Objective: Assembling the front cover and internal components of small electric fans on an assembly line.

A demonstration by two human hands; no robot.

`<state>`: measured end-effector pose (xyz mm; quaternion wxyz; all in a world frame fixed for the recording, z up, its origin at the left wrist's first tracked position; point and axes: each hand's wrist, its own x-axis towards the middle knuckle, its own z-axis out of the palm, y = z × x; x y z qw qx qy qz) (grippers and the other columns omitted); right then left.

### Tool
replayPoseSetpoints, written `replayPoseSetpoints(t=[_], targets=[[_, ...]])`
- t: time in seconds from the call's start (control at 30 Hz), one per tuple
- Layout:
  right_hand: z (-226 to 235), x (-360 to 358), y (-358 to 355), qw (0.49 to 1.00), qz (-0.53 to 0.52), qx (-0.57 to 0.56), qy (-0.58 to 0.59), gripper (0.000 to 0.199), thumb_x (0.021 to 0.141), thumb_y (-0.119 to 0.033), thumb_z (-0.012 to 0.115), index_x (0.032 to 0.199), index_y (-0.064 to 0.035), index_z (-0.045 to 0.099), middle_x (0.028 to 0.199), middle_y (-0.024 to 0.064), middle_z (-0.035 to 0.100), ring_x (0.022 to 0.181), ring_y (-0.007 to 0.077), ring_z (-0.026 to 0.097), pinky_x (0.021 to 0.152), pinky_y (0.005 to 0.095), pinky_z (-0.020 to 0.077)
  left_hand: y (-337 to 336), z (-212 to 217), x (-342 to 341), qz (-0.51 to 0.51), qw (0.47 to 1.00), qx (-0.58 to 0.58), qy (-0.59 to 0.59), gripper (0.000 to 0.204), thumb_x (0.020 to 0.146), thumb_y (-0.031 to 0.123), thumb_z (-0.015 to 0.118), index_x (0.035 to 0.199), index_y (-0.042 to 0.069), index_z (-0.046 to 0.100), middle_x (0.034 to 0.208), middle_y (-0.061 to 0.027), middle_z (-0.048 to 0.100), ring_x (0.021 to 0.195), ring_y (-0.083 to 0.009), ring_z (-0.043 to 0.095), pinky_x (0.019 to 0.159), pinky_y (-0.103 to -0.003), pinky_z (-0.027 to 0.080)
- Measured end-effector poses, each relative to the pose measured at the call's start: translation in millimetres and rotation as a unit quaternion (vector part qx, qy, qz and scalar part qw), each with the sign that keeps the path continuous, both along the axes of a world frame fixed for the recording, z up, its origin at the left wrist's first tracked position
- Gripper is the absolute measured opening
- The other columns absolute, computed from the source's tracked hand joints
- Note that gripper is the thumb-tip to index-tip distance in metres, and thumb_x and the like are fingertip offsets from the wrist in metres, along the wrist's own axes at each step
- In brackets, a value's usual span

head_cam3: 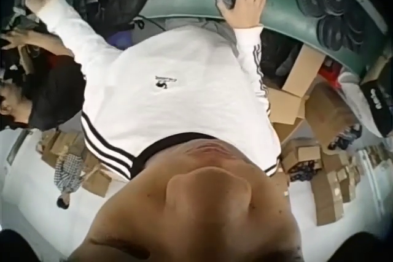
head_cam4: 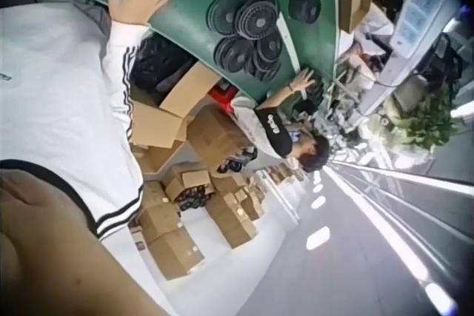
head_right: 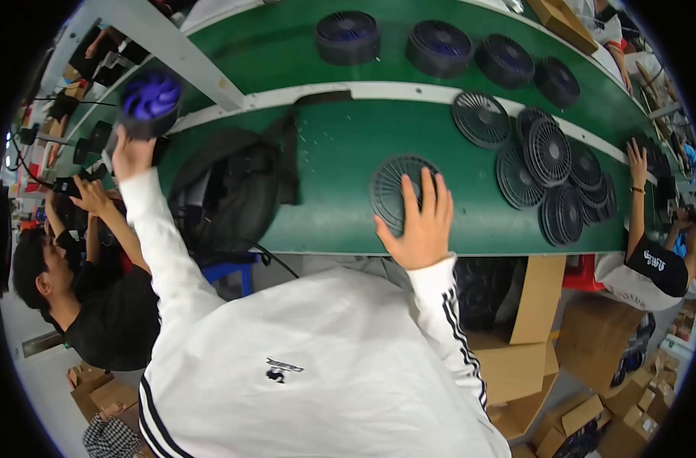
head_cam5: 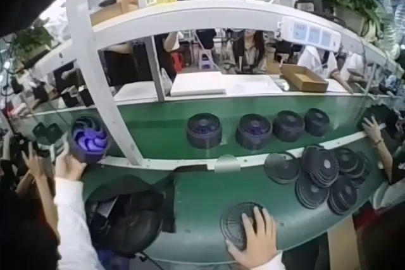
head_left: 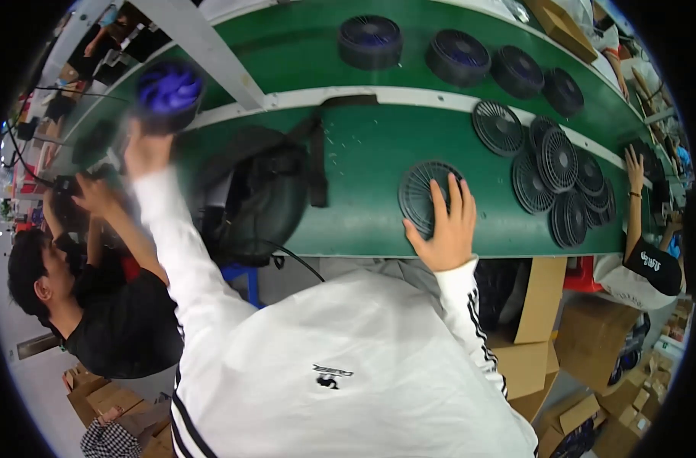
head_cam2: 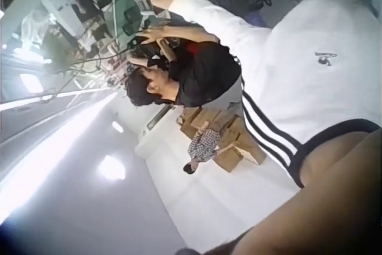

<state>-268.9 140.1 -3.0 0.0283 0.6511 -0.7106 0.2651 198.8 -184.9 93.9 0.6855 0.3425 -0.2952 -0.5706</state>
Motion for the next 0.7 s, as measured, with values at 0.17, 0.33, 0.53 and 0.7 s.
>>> replayPoseSetpoints(t=[0.17, 0.33, 0.53, 0.7], targets=[[-2.5, -2.2, 2.3, 1.000, 0.010, -0.017, -0.003, 0.080, 0.081, -0.038, 0.084, 0.150, -0.0058, 0.058, 0.164, 0.0236, 0.044, 0.149, 0.0509, 0.038, 0.120, 0.0621, 0.0341, 157.0, -77.6, -15.8, -0.095, 0.957, -0.057, 0.268, 0.063, 0.108, 0.030, 0.059, 0.166, 0.010, 0.040, 0.176, -0.0181, 0.030, 0.159, -0.0429, 0.030, 0.125, -0.067, 0.025], [9.3, -32.0, 18.0, 0.993, 0.111, 0.022, -0.045, 0.079, 0.080, -0.037, 0.086, 0.147, -0.0060, 0.059, 0.164, 0.0229, 0.044, 0.149, 0.0510, 0.038, 0.120, 0.0615, 0.0352, 260.9, -70.7, -145.2, -0.160, 0.953, 0.095, 0.239, 0.050, 0.114, 0.027, 0.047, 0.159, 0.005, 0.048, 0.165, -0.0154, 0.049, 0.151, -0.0354, 0.047, 0.128, -0.057, 0.034], [16.7, -68.6, 44.5, 0.993, 0.092, 0.070, -0.012, 0.083, 0.075, -0.039, 0.090, 0.145, -0.0059, 0.060, 0.165, 0.0234, 0.042, 0.151, 0.0507, 0.037, 0.120, 0.0606, 0.0358, 278.2, -86.6, -237.2, -0.267, 0.928, 0.156, 0.210, 0.059, 0.111, 0.023, 0.051, 0.166, 0.009, 0.037, 0.162, -0.0101, 0.051, 0.149, -0.0313, 0.049, 0.124, -0.050, 0.037], [25.7, -79.4, 42.0, 0.996, 0.070, 0.061, 0.017, 0.091, 0.072, -0.042, 0.093, 0.147, -0.0052, 0.055, 0.168, 0.0261, 0.037, 0.152, 0.0510, 0.036, 0.122, 0.0602, 0.0347, 281.3, -96.2, -239.1, -0.340, 0.931, 0.132, 0.010, 0.079, 0.095, 0.010, 0.059, 0.169, 0.009, 0.031, 0.165, -0.0146, 0.046, 0.150, -0.0326, 0.046, 0.125, -0.051, 0.034]])
